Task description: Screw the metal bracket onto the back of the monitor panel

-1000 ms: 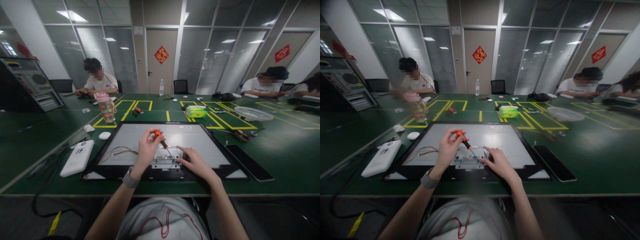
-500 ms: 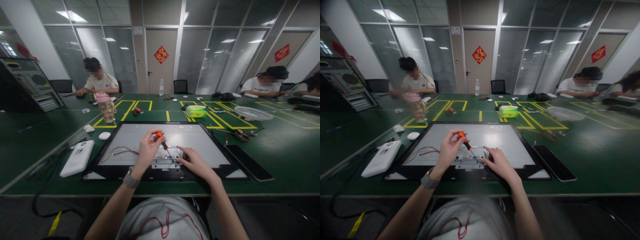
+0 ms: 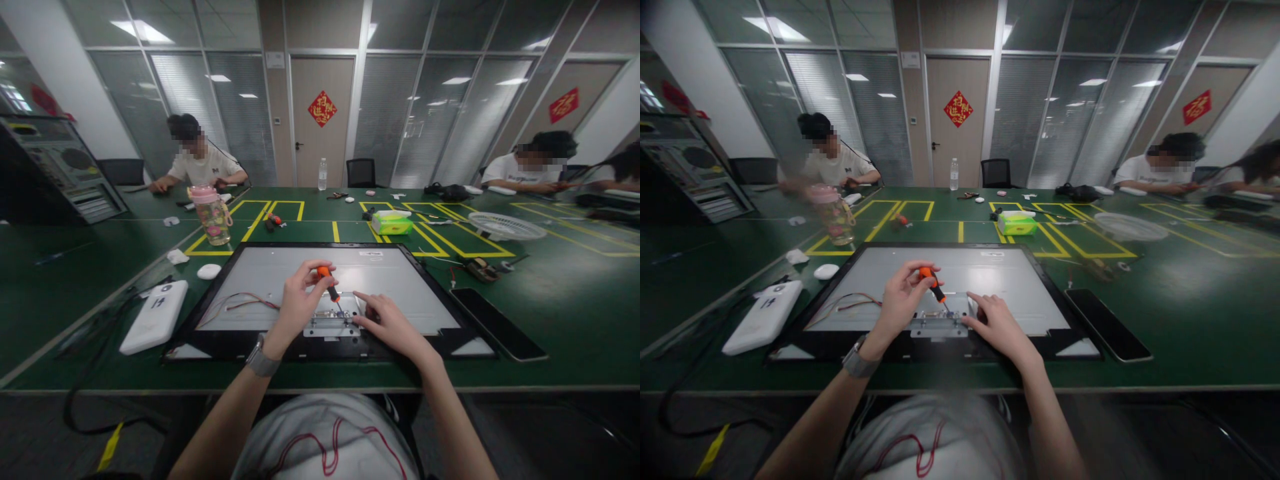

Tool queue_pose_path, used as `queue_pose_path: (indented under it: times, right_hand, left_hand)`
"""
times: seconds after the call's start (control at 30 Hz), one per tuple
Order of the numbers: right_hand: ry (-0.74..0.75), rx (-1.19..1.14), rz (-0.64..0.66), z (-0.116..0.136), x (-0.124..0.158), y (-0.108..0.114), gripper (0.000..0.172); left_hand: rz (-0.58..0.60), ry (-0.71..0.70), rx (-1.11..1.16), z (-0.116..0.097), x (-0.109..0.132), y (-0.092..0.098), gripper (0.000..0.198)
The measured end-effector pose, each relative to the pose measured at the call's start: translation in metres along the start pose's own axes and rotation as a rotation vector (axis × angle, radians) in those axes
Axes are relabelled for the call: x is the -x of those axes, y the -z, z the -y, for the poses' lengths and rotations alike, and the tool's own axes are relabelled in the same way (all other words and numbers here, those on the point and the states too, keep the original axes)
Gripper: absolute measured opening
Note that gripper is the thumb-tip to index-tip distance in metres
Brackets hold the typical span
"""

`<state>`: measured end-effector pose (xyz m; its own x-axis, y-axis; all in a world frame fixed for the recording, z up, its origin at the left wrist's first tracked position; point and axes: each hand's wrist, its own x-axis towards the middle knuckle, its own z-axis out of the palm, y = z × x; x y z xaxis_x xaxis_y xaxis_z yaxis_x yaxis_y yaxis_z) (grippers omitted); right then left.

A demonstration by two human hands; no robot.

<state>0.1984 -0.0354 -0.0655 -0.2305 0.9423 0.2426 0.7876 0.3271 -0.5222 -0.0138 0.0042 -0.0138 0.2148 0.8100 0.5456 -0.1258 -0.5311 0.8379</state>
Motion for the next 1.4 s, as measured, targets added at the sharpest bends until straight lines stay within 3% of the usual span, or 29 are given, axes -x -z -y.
queue_pose_path:
  times: [0.17,0.3,0.37,0.5,0.57,0.67,0.77,0.9,1.17,1.4]
  right_hand:
    - [0.018,0.010,-0.013,0.000,0.000,0.000,0.053]
    - [0.047,0.042,-0.031,-0.003,-0.001,-0.003,0.047]
    - [0.056,0.063,-0.037,-0.003,-0.002,-0.004,0.043]
    - [0.057,0.082,0.006,0.003,-0.003,0.005,0.036]
    - [0.054,0.087,0.089,0.005,-0.007,0.014,0.034]
    - [0.059,0.065,0.246,0.004,-0.024,0.027,0.039]
    - [0.055,0.032,0.423,-0.003,-0.050,0.036,0.043]
    - [0.052,-0.043,0.565,-0.016,-0.077,0.034,0.048]
    - [0.084,-0.290,0.507,-0.035,-0.073,0.017,0.066]
    - [0.079,-0.325,0.507,-0.037,-0.073,0.018,0.065]
  left_hand:
    - [0.244,-0.038,-0.026,-0.019,-0.006,-0.003,0.024]
    - [0.361,-0.215,-0.211,-0.043,-0.017,-0.014,0.013]
    - [0.421,-0.239,-0.260,-0.050,-0.025,-0.019,0.013]
    - [0.656,-0.086,-0.114,-0.048,-0.042,-0.019,0.024]
    - [0.700,0.037,0.053,-0.039,-0.048,-0.015,0.027]
    - [0.661,0.149,0.281,-0.027,-0.052,-0.012,0.027]
    - [0.639,0.214,0.367,-0.022,-0.052,-0.011,0.025]
    - [0.633,0.231,0.404,-0.020,-0.051,-0.010,0.026]
    - [0.488,0.151,0.347,-0.002,-0.051,-0.009,0.023]
    - [0.404,0.078,0.275,0.003,-0.051,-0.007,0.022]
